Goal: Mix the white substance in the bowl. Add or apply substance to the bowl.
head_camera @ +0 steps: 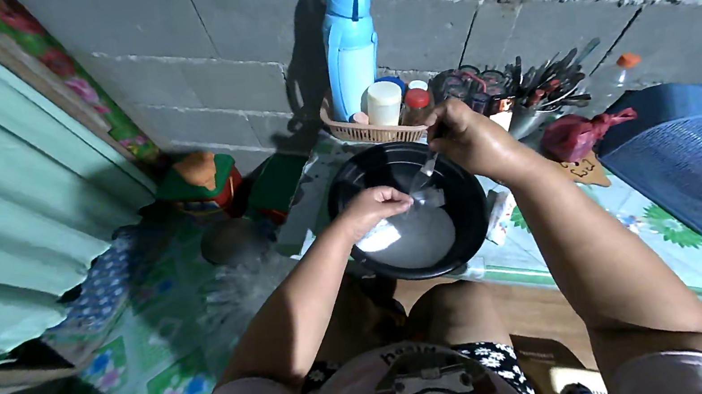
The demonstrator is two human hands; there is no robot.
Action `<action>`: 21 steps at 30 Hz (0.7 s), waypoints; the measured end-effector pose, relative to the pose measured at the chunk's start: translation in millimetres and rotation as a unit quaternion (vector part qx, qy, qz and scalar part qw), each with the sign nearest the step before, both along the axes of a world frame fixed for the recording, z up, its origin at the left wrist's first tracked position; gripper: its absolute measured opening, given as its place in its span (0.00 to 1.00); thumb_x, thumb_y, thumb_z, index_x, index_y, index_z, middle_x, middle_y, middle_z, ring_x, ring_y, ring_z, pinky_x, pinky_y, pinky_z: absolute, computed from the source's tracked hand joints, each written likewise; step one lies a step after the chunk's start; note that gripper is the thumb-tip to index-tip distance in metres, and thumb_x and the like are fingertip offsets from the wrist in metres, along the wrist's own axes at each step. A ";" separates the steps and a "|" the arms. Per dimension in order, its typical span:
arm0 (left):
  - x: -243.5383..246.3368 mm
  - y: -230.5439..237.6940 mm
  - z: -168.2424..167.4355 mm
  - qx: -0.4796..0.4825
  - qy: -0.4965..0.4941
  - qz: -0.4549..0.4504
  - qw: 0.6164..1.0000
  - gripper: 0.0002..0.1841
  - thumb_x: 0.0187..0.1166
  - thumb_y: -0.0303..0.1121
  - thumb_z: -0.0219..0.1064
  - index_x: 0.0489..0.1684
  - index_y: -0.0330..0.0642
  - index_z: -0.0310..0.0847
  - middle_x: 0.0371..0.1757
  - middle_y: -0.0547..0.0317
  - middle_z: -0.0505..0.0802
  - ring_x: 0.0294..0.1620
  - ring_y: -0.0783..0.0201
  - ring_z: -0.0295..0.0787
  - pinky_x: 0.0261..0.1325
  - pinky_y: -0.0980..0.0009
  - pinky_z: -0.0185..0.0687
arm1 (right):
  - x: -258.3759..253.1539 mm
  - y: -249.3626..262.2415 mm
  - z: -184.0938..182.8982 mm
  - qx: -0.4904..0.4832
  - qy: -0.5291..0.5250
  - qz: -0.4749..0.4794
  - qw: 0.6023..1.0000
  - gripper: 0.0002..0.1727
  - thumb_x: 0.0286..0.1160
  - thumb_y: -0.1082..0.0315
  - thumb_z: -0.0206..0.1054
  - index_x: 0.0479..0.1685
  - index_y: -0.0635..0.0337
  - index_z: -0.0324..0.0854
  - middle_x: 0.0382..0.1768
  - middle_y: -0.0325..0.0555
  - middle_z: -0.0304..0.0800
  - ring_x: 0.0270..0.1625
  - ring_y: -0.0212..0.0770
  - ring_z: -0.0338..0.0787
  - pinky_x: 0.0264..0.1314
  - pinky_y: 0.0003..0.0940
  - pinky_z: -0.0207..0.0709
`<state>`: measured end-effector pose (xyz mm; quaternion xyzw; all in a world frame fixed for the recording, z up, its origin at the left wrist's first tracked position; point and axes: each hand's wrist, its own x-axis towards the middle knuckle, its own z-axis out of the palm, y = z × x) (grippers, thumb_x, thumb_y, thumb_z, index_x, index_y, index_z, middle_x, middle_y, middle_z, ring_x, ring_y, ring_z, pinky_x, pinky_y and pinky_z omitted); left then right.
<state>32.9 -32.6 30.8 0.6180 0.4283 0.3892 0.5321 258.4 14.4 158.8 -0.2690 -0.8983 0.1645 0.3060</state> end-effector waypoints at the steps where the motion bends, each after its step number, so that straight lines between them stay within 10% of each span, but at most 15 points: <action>1: 0.6 0.4 -0.8 0.001 0.022 0.004 1.000 0.07 0.80 0.30 0.72 0.46 0.36 0.89 0.48 0.57 0.93 0.50 0.69 0.87 0.61 0.66 0.83 | 0.4 0.8 0.9 0.009 0.010 0.001 1.000 0.17 0.74 0.79 0.68 0.61 0.66 0.76 0.45 0.49 0.89 0.46 0.39 0.91 0.53 0.40 0.88; 8: 6.8 2.8 -6.8 -0.015 -0.138 -0.031 0.990 0.26 0.89 0.41 0.52 0.83 0.41 0.69 0.77 0.53 0.83 0.75 0.60 0.80 0.77 0.61 0.75 | -2.6 -4.9 10.5 -0.023 -0.022 0.047 0.998 0.18 0.74 0.80 0.68 0.61 0.66 0.73 0.44 0.47 0.87 0.45 0.37 0.89 0.52 0.38 0.87; 15: 10.3 -1.6 -0.8 0.015 -0.040 -0.029 0.999 0.07 0.79 0.28 0.72 0.47 0.35 0.89 0.52 0.56 0.94 0.54 0.69 0.88 0.63 0.67 0.83 | 0.1 -4.8 3.4 -0.027 -0.031 0.070 0.997 0.16 0.74 0.81 0.67 0.59 0.67 0.74 0.46 0.48 0.87 0.47 0.37 0.89 0.54 0.37 0.87; 21: 14.8 0.4 0.7 0.064 0.131 -0.016 0.989 0.11 0.80 0.37 0.74 0.41 0.37 0.92 0.47 0.55 0.95 0.49 0.67 0.90 0.60 0.63 0.85 | -0.8 -12.7 12.7 0.027 -0.002 0.061 0.998 0.15 0.74 0.81 0.67 0.58 0.68 0.73 0.44 0.48 0.87 0.46 0.37 0.90 0.54 0.36 0.87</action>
